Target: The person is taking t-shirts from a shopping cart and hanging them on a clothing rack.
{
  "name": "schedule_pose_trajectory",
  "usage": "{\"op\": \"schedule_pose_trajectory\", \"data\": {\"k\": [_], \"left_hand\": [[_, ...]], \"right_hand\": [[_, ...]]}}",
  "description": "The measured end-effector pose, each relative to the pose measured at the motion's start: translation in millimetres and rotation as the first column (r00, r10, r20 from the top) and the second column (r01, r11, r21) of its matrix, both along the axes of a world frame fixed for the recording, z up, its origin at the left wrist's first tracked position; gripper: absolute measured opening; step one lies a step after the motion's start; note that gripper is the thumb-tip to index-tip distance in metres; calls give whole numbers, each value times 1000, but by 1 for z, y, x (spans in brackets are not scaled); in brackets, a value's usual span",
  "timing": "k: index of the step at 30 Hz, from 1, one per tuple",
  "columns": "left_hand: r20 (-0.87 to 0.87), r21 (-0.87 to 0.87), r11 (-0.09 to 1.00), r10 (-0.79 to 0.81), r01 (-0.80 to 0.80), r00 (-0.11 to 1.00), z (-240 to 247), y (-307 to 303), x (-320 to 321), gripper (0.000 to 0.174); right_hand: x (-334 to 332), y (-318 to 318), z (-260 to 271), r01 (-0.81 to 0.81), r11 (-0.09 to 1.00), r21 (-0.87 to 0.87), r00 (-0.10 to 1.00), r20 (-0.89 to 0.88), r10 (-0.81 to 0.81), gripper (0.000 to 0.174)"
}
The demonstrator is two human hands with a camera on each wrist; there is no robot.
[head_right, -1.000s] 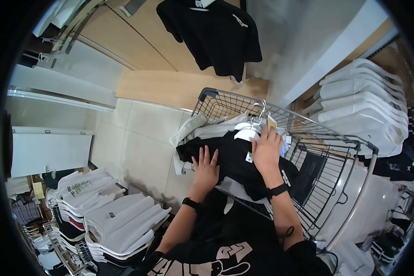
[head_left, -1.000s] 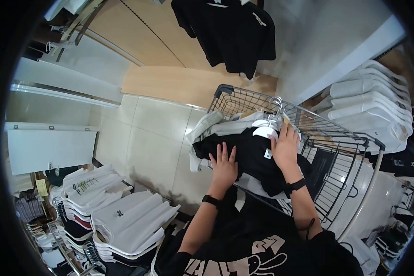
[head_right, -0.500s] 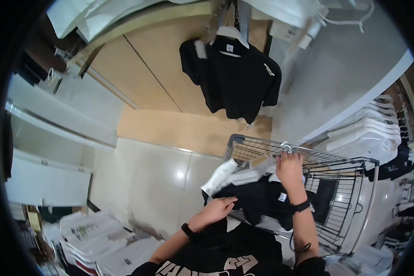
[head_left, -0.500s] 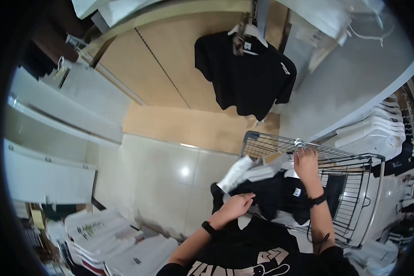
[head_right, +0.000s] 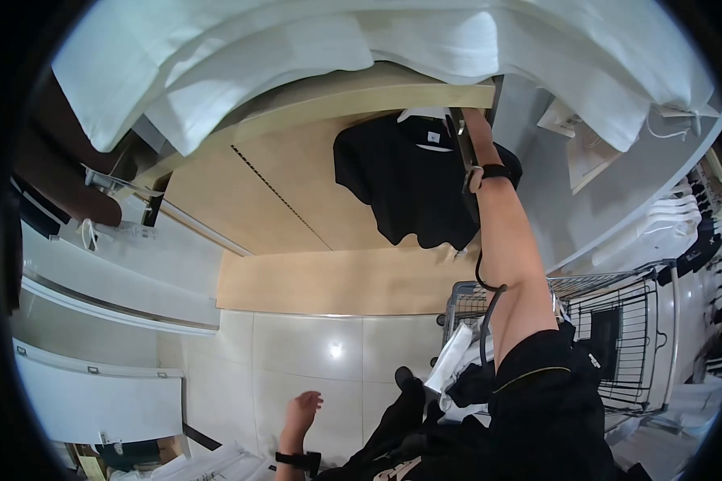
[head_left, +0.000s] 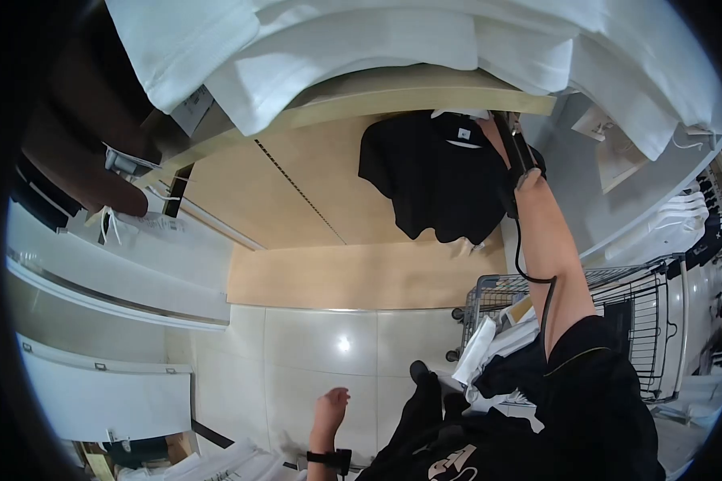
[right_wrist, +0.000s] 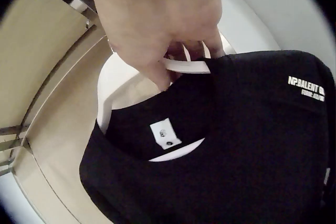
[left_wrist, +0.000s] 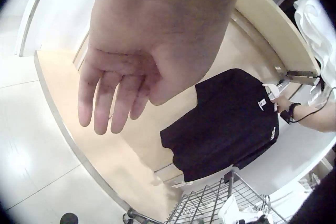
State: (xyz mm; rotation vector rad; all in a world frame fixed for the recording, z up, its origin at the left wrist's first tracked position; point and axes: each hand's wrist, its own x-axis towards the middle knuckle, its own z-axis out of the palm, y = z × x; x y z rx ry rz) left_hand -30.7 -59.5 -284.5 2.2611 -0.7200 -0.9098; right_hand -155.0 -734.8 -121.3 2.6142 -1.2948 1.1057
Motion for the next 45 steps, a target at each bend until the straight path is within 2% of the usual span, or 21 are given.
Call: {"op": "schedule_pose_trajectory", "data": {"k": [2,5,8,10,14,15,18,24,27,28,29,30,32,33,34,38,39,40,42,43,45], "left_hand": [[-13,75,995,-58,59,998,-2,14,1,26],[-175,123,991,-30,52,984,-12,18,0,28],[-100,87,980,-171,180,980,-17,3,6,27],[-115,74,979,-182,191,977,-13,-14,8,27],[-44,-3,966,-257,257,965,-16,-43,14,26],[-41,-3,966,-257,257,966,-12,-48,13,26],[-118,-69,970,-239,232,964,2,-64,4,26],[-198,-134,955,-287,264,937,17,-87,-20,27],[-309,-176,965,-243,196,920,23,-100,-41,28],[-186,-225,953,-248,204,951,18,-101,-47,29],[-57,-274,937,-243,219,968,9,-102,-50,30],[-60,-272,940,-231,207,971,-6,-102,-48,30],[297,-275,961,92,-7,951,-35,-96,-43,34],[150,-378,925,97,-34,984,-8,-98,-42,36],[0,-469,879,94,-82,996,26,-100,-39,39],[-355,-556,720,248,-417,901,46,-48,-45,39],[-519,-678,514,172,-526,837,35,-44,-45,42],[-511,-681,492,211,-542,833,55,-41,-56,42],[-851,-522,92,4,-848,525,90,-30,-84,43],[-836,-547,92,-4,-832,549,90,-15,-95,42],[-807,-590,42,-2,-807,590,99,18,-123,42]], "right_hand": [[-8,7,-1,-29,999,33,999,33,28,31],[-23,14,10,-98,993,73,991,96,90,30],[-35,25,26,-169,981,95,972,178,151,28],[-42,32,36,-196,974,112,960,222,168,28],[-67,79,36,-213,956,204,935,327,139,24],[-74,84,25,-155,967,202,935,345,78,22],[-94,141,40,-208,933,292,892,448,59,22],[-128,192,43,-213,961,176,829,553,82,20],[-140,229,77,-272,962,29,816,537,215,16],[-141,250,93,-309,949,-60,789,542,290,16],[-143,272,109,-329,941,77,791,568,230,17],[-140,286,120,-340,937,79,789,566,238,17],[-133,311,136,-402,897,186,839,467,279,24],[-122,318,142,-500,863,78,800,422,426,31],[-112,322,144,-594,799,94,758,399,516,29],[-75,350,164,-753,646,125,649,306,697,27],[-72,358,172,-779,598,190,623,349,700,24],[-72,363,178,-793,570,215,609,314,728,27],[-77,372,190,-810,525,262,581,231,781,23],[-84,380,197,-771,524,362,613,198,765,27],[-96,386,196,-802,428,418,550,234,802,29]]}}
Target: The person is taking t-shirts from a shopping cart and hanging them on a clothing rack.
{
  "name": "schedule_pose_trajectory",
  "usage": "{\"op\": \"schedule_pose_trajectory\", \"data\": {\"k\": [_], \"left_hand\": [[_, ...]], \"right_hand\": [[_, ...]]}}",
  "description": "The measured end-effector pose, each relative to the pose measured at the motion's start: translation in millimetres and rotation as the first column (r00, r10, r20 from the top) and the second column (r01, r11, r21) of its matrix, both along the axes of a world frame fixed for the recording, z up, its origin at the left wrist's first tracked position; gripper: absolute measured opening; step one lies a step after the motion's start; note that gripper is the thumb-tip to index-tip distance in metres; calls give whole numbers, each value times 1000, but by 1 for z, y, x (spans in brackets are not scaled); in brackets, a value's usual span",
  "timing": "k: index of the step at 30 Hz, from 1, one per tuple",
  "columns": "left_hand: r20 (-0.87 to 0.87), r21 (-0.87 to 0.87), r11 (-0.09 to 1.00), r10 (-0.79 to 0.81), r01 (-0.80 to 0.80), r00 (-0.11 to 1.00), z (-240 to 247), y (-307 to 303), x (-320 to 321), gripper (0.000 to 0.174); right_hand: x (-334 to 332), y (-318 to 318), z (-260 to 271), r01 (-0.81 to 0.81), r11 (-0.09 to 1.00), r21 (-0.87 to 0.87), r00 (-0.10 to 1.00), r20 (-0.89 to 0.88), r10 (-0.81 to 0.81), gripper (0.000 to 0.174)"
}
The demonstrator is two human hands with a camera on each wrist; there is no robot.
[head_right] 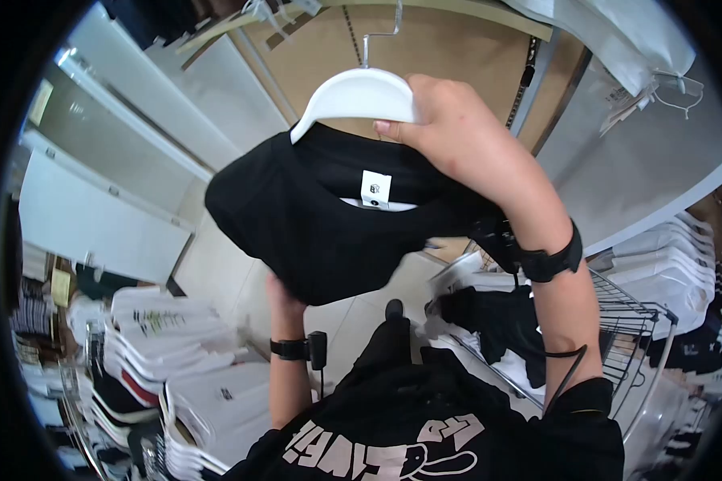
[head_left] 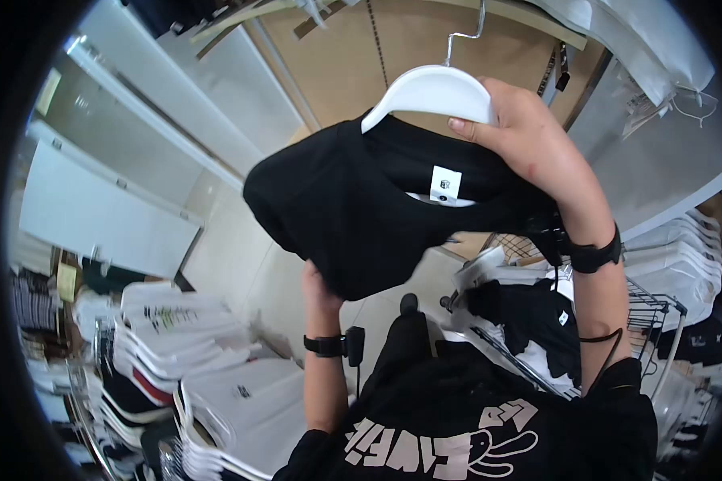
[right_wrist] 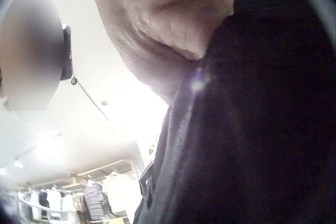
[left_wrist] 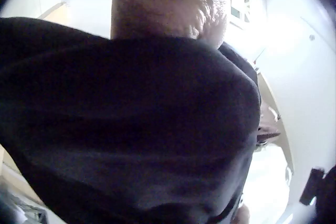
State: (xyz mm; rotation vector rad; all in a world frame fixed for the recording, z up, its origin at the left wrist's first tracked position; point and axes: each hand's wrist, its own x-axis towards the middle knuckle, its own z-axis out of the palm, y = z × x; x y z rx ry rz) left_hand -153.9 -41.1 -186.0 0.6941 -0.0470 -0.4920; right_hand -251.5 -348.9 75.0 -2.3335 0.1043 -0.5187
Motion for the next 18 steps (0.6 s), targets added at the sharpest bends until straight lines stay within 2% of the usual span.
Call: {"op": "schedule_pose_trajectory", "data": {"k": [1,2,3,4,5,6,7,8,9,10,11,12,13,16,17,18], "left_hand": [[57,-30,999,14,-13,998,9,14,-16,42],[25,49,994,93,-94,995,22,26,-33,38],[19,53,992,115,-116,993,31,44,-41,38],[148,495,861,46,-114,988,38,62,-42,36],[219,827,543,-71,-147,973,44,79,-50,35],[454,884,185,-109,-430,885,52,92,-64,32],[615,730,-185,-241,-658,750,66,99,-79,31],[773,449,-356,-306,-820,556,85,106,-97,28],[835,381,-372,-255,-846,488,113,102,-117,22],[834,549,-51,-45,-835,551,139,88,-149,22],[761,574,304,146,-760,632,158,62,-171,22],[636,631,542,47,-555,770,172,32,-177,22],[512,626,704,-49,-334,857,178,15,-191,22],[369,564,815,-104,-134,924,172,-20,-191,24],[298,517,855,-141,-35,944,167,-30,-185,22],[296,517,856,-141,-35,945,162,-36,-183,22]], "right_hand": [[-8,2,-1,-59,996,62,998,-25,60,32],[-16,6,-2,-131,971,201,988,-54,144,36],[-23,11,-8,-151,967,205,984,-60,167,36],[-27,12,-15,-172,956,239,982,-34,185,37],[-32,17,-21,-197,942,271,978,-8,206,39],[-38,23,-26,-218,937,272,973,-12,230,39],[-41,28,-29,-200,944,261,975,-38,217,39],[-44,33,-31,-179,952,250,978,-58,199,39],[-47,37,-34,-191,948,255,976,-57,211,39],[-52,46,-37,-233,923,307,960,-80,269,40],[-52,51,-39,-269,896,352,942,-98,321,42],[-54,54,-35,-291,874,389,933,-85,349,42],[-51,63,-40,-340,856,390,913,-82,400,42],[-51,67,-50,-391,820,418,901,-7,434,38],[-54,67,-48,-384,810,443,895,-38,445,38],[-53,65,-46,-372,802,468,888,-73,455,38]]}}
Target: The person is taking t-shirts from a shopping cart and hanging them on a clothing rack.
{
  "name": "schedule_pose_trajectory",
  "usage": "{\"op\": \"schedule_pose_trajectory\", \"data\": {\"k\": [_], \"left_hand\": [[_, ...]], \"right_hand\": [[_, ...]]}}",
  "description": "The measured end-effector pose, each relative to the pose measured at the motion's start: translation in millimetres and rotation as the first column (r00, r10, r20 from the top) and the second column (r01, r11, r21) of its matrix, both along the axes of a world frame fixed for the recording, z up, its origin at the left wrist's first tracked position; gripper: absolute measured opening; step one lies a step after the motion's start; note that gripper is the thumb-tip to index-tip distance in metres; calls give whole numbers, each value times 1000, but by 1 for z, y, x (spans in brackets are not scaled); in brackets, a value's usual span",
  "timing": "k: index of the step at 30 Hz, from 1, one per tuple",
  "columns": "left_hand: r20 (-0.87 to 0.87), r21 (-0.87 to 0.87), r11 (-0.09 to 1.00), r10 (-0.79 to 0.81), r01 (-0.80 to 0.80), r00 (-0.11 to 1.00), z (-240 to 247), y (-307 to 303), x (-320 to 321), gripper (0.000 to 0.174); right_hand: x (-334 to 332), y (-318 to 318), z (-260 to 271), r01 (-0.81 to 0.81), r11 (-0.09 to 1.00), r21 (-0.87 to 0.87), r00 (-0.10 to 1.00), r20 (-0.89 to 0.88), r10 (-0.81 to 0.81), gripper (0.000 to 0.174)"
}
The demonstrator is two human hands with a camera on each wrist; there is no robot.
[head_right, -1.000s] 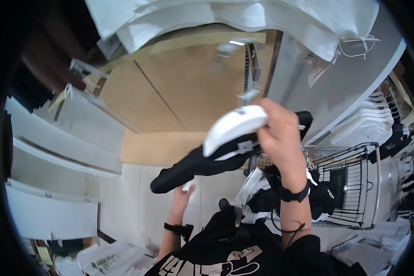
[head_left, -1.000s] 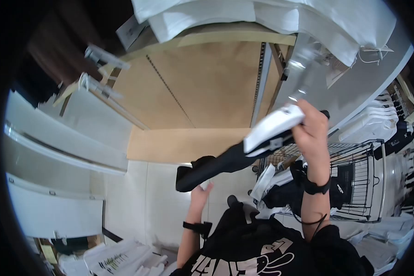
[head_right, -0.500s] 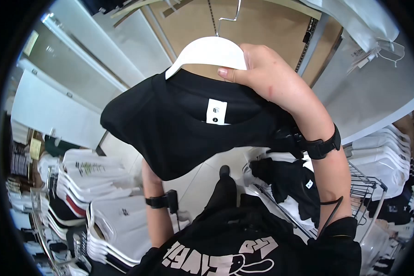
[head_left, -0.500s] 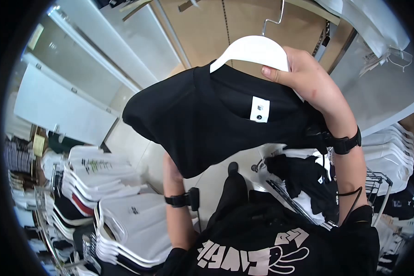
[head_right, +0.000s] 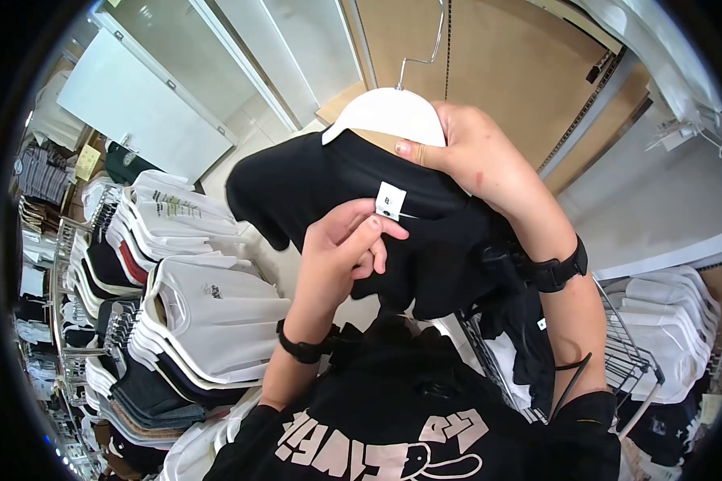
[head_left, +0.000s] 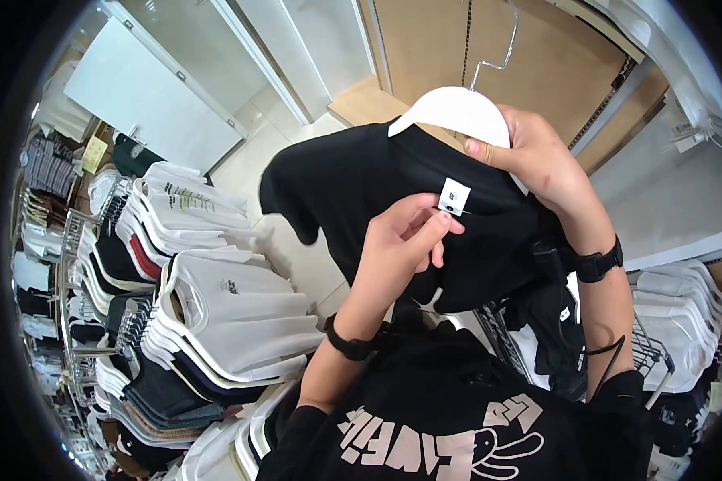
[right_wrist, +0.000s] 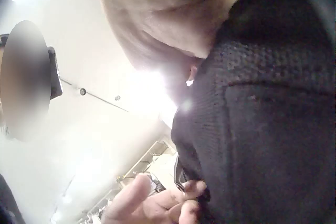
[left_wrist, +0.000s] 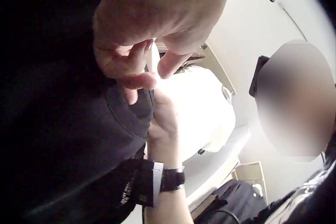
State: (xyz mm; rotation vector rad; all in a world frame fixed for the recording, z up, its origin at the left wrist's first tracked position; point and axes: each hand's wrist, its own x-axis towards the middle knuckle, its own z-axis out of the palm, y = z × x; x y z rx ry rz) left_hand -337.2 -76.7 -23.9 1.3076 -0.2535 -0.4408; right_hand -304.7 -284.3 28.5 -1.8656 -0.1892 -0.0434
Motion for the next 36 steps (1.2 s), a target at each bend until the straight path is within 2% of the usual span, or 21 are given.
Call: {"op": "schedule_pose_trajectory", "data": {"k": [4,6,7,9,11,13,15,18,20,21,23,25,27,29,31,36], "left_hand": [[21,-68,997,-42,43,999,-2,-6,-8,16],[32,-90,996,-19,22,999,-2,-8,-11,13],[19,-82,996,-31,32,999,-3,-6,-17,13],[-56,-173,985,-33,23,998,3,-3,-28,14],[-69,-182,983,-47,34,996,6,5,-42,15],[151,-137,978,-134,155,979,1,13,-45,15],[170,-105,982,-138,157,976,3,15,-46,15],[173,-24,991,-123,129,977,5,14,-50,15],[156,19,1000,-25,22,987,8,9,-54,16],[160,23,999,-29,25,987,11,7,-55,16],[95,-20,995,103,-102,990,20,1,-55,17],[60,42,991,126,-129,990,27,-3,-44,18],[59,0,1000,3,-3,998,22,-3,-37,18],[51,21,999,25,-27,998,23,-5,-38,19],[111,-85,995,-37,47,993,16,-4,-36,20],[107,-129,990,-51,65,993,14,-2,-45,21]], "right_hand": [[-11,3,-4,-48,995,91,999,18,47,39],[-17,4,4,-74,997,-36,997,7,74,40],[-22,4,6,-63,998,-26,998,-5,63,40],[-20,1,12,-99,995,-26,994,-56,97,38],[-22,0,10,-114,992,45,991,-62,117,36],[-24,-1,13,-111,993,50,994,-17,111,37],[-25,-5,16,-91,996,19,996,-4,91,43],[-32,-7,18,-66,998,18,998,22,66,45],[-35,-7,22,-64,998,21,996,62,63,46],[-38,-7,25,-61,998,24,996,66,60,46],[-39,-7,28,-96,994,51,994,62,92,45],[-41,-6,29,-107,992,71,993,55,104,45],[-43,-4,31,-114,990,86,993,48,110,45],[-41,-2,28,-121,988,100,993,24,119,41],[-41,-3,24,-109,988,106,994,28,106,42],[-47,-8,22,-100,989,106,995,23,98,44]]}}
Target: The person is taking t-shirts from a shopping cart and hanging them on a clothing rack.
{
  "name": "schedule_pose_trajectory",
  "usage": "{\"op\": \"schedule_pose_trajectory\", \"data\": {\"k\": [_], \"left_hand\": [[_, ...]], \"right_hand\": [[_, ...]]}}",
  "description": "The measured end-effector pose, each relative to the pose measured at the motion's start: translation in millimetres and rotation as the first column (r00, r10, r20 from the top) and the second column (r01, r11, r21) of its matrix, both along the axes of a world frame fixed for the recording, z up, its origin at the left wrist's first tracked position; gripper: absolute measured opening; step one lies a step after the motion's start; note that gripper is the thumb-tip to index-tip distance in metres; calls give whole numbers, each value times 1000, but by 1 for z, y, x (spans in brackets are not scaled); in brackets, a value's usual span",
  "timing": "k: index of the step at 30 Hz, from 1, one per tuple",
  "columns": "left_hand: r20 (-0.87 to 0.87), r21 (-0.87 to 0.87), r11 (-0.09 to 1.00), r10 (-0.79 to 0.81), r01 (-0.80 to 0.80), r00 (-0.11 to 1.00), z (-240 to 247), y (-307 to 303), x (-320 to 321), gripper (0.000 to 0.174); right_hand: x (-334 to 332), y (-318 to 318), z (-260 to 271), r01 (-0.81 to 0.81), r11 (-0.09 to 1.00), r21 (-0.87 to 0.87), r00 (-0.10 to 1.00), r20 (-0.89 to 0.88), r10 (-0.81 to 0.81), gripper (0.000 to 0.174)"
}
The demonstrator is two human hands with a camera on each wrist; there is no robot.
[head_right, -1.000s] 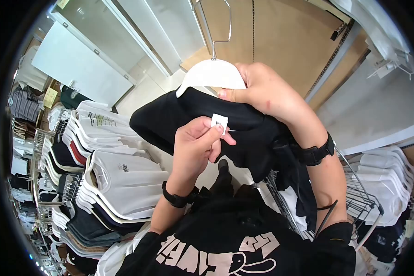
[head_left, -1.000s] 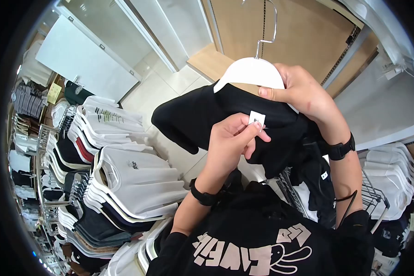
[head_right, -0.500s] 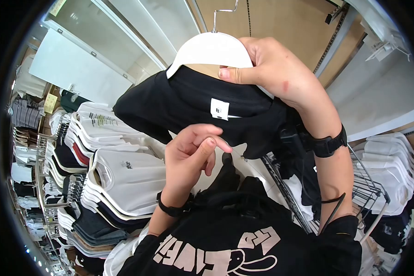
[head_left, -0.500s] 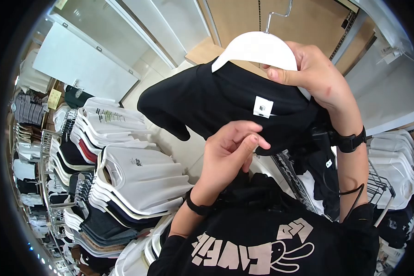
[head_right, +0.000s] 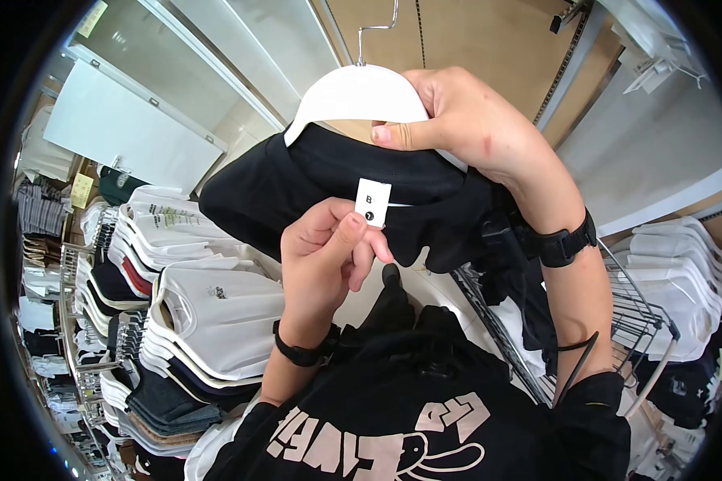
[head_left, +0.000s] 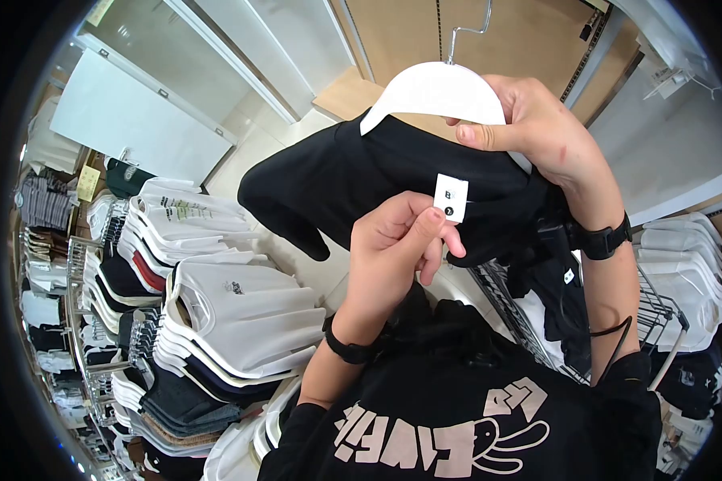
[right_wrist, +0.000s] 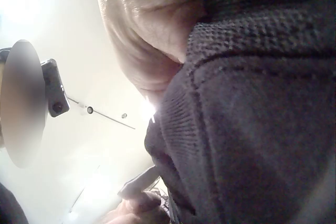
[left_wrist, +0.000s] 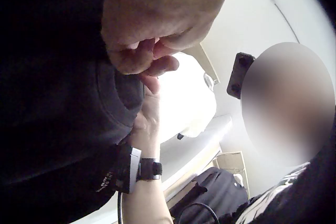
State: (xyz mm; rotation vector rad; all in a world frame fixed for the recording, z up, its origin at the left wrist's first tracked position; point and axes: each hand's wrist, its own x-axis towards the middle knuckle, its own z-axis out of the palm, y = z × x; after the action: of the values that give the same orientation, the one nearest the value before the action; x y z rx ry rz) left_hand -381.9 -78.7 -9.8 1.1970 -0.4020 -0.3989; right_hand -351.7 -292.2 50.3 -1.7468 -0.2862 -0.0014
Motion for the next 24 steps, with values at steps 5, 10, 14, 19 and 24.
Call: {"op": "schedule_pose_trajectory", "data": {"k": [5,10,14,19,24], "left_hand": [[111,12,1000,-30,28,993,5,0,-7,21],[180,4,996,-87,88,980,5,2,-9,20],[174,48,997,-70,62,982,7,0,-10,16],[907,198,640,166,-742,386,21,28,19,19],[982,138,505,-180,-852,52,71,53,60,41]], "right_hand": [[-5,-1,2,9,1000,-11,1000,-3,-9,45],[-9,-3,3,-6,1000,-1,1000,3,6,44],[-10,-4,1,4,1000,16,999,40,-5,44],[-7,-10,10,62,992,-108,994,94,-52,42],[8,9,27,43,948,-316,965,261,43,33]]}}
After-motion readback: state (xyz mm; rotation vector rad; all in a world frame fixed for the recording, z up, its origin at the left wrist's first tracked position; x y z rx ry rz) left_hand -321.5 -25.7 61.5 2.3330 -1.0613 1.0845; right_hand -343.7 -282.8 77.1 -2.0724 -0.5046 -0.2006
